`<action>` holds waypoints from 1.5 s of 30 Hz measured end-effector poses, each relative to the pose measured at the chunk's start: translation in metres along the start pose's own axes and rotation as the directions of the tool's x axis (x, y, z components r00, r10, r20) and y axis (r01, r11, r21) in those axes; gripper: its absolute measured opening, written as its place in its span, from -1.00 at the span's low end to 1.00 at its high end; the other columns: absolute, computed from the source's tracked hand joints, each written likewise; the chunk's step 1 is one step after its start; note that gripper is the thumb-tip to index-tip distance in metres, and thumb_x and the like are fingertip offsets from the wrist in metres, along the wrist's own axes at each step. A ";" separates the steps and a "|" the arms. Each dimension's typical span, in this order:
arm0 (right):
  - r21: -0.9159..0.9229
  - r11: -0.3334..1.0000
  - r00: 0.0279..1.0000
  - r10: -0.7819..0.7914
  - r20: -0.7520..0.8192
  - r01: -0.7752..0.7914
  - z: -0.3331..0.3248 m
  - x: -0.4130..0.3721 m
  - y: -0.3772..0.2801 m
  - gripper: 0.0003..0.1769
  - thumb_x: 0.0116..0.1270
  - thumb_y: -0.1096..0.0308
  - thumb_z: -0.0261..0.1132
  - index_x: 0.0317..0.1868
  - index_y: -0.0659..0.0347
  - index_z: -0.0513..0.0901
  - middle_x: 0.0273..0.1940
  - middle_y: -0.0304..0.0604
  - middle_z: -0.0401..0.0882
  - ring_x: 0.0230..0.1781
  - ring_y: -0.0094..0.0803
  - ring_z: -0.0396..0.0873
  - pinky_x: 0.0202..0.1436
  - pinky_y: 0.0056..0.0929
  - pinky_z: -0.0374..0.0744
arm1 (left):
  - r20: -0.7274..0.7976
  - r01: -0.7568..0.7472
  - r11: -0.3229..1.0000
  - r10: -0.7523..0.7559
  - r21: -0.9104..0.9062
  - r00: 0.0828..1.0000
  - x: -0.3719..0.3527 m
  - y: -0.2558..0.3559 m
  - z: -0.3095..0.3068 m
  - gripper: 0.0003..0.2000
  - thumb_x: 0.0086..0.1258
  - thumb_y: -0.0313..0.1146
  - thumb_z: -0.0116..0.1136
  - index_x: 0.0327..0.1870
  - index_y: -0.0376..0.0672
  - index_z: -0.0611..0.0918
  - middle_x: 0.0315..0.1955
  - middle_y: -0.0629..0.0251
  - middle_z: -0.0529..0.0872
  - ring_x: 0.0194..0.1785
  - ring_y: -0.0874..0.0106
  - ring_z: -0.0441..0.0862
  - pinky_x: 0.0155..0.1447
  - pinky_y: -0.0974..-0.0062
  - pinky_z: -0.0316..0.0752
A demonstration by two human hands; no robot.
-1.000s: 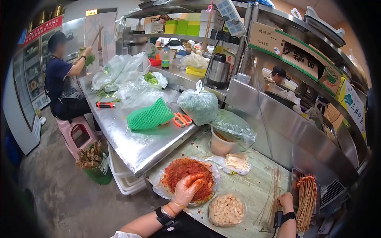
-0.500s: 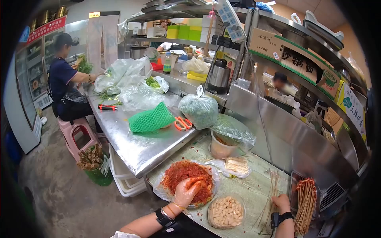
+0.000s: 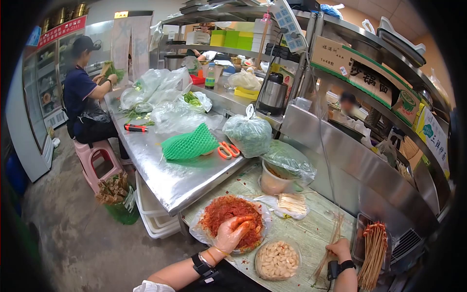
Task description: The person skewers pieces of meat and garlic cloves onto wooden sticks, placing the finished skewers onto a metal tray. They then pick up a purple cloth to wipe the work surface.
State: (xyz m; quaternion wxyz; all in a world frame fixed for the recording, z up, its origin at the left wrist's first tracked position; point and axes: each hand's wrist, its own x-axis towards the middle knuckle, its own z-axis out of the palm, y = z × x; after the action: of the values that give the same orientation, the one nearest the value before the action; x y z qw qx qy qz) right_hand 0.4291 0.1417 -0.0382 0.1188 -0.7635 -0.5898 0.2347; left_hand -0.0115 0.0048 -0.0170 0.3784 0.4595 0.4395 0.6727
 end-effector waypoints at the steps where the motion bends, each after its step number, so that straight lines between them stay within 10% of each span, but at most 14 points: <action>1: -0.001 1.000 1.000 -0.001 0.000 0.001 0.004 0.011 0.006 -0.81 0.11 0.50 0.32 -0.58 0.49 0.63 -0.65 -0.04 0.60 -0.75 -0.43 0.51 -0.70 -0.46 0.43 | -0.001 -0.001 1.000 0.001 0.000 1.000 0.000 -0.001 0.000 -0.78 0.37 -0.49 0.06 -0.02 -0.34 0.61 -0.18 0.31 0.67 -0.14 0.58 0.56 -0.01 0.63 0.46; 7: 0.044 0.994 0.987 0.096 0.130 -0.103 -0.009 0.004 -0.020 -0.81 0.10 0.53 0.27 -0.60 0.50 0.62 -0.64 -0.02 0.61 -0.73 -0.38 0.56 -0.67 -0.44 0.52 | -0.032 0.025 0.999 -0.027 -0.045 0.999 0.000 0.001 0.002 -0.78 0.35 -0.52 0.06 -0.03 -0.35 0.61 -0.17 0.27 0.68 -0.12 0.54 0.57 0.02 0.59 0.47; 15: 0.109 0.993 0.990 -0.025 -0.135 0.040 -0.050 -0.019 -0.018 -0.89 0.17 0.50 0.06 -0.34 0.34 0.50 -0.73 -0.09 0.50 -0.78 -0.38 0.52 -0.75 -0.45 0.46 | -0.019 -0.056 0.998 0.055 -0.010 0.998 0.002 -0.008 0.000 -0.81 0.35 -0.50 0.08 -0.07 -0.33 0.61 -0.20 0.26 0.70 -0.14 0.54 0.60 0.00 0.57 0.49; 25: 0.600 0.696 0.878 -0.090 -0.471 0.393 -0.088 -0.111 -0.060 -0.60 0.50 0.03 -0.06 -0.20 0.18 0.51 -0.52 -0.25 0.53 -0.68 -0.64 0.41 -0.68 -0.72 0.32 | 0.001 -0.032 0.999 0.032 -0.010 0.999 0.003 -0.010 -0.001 -0.78 0.37 -0.50 0.07 -0.02 -0.34 0.60 -0.18 0.28 0.68 -0.13 0.56 0.57 -0.01 0.62 0.47; 30: 0.630 0.569 0.842 -0.258 -0.474 0.528 -0.089 -0.132 -0.066 -0.67 0.49 0.13 0.01 -0.16 0.25 0.51 -0.46 -0.34 0.42 -0.55 -0.66 0.35 -0.50 -0.69 0.35 | 0.013 0.022 0.990 -0.020 -0.137 1.000 0.010 0.016 -0.006 -0.77 0.34 -0.50 0.04 -0.02 -0.31 0.60 -0.15 0.24 0.68 -0.06 0.51 0.59 0.06 0.57 0.48; 32: 0.643 0.488 0.803 -0.273 -0.530 0.590 -0.089 -0.162 -0.073 -0.71 0.48 0.17 0.03 -0.19 0.26 0.50 -0.43 -0.35 0.38 -0.52 -0.66 0.34 -0.44 -0.67 0.37 | 0.045 -0.149 0.975 0.144 0.163 0.989 0.022 0.022 -0.026 -0.73 0.28 -0.50 0.05 -0.01 -0.32 0.59 -0.11 0.26 0.67 -0.06 0.45 0.60 0.07 0.51 0.50; 35: 0.619 0.307 0.680 -0.155 -0.717 0.723 -0.075 -0.198 -0.128 -0.74 0.50 0.24 -0.01 -0.28 0.24 0.46 -0.35 -0.27 0.35 -0.54 -0.63 0.33 -0.40 -0.67 0.39 | 0.004 0.097 0.975 -0.098 -0.198 0.995 0.033 0.041 -0.040 -0.74 0.33 -0.56 -0.01 0.02 -0.39 0.55 -0.13 0.19 0.67 -0.10 0.43 0.62 0.03 0.48 0.54; 40: 0.689 0.232 0.715 -0.391 -0.580 0.687 -0.034 -0.218 -0.131 -0.68 0.50 0.23 -0.05 -0.36 0.29 0.40 -0.31 -0.15 0.32 -0.54 -0.55 0.41 -0.45 -0.59 0.48 | 0.008 0.135 0.983 -0.135 -0.123 0.991 0.034 0.042 -0.068 -0.75 0.35 -0.51 0.09 0.01 -0.38 0.58 -0.20 0.26 0.69 -0.23 0.55 0.62 -0.11 0.62 0.53; 45: 0.672 0.315 0.722 -0.483 -0.495 0.671 0.013 -0.217 -0.140 -0.73 0.47 0.32 -0.01 -0.34 0.33 0.45 -0.31 -0.11 0.36 -0.53 -0.49 0.48 -0.42 -0.57 0.51 | 0.180 -0.093 0.716 -0.047 0.692 0.983 0.035 0.039 -0.078 -0.84 0.19 -0.50 0.20 -0.22 -0.30 0.70 -0.32 0.21 0.70 -0.27 0.47 0.61 -0.14 0.56 0.51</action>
State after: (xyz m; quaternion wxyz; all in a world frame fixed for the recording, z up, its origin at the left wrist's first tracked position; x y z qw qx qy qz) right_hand 0.2622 -0.0279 0.0621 0.5927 -0.3717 -0.6276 0.3415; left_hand -0.0995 0.0048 0.0146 0.2082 0.6337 0.6175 0.4168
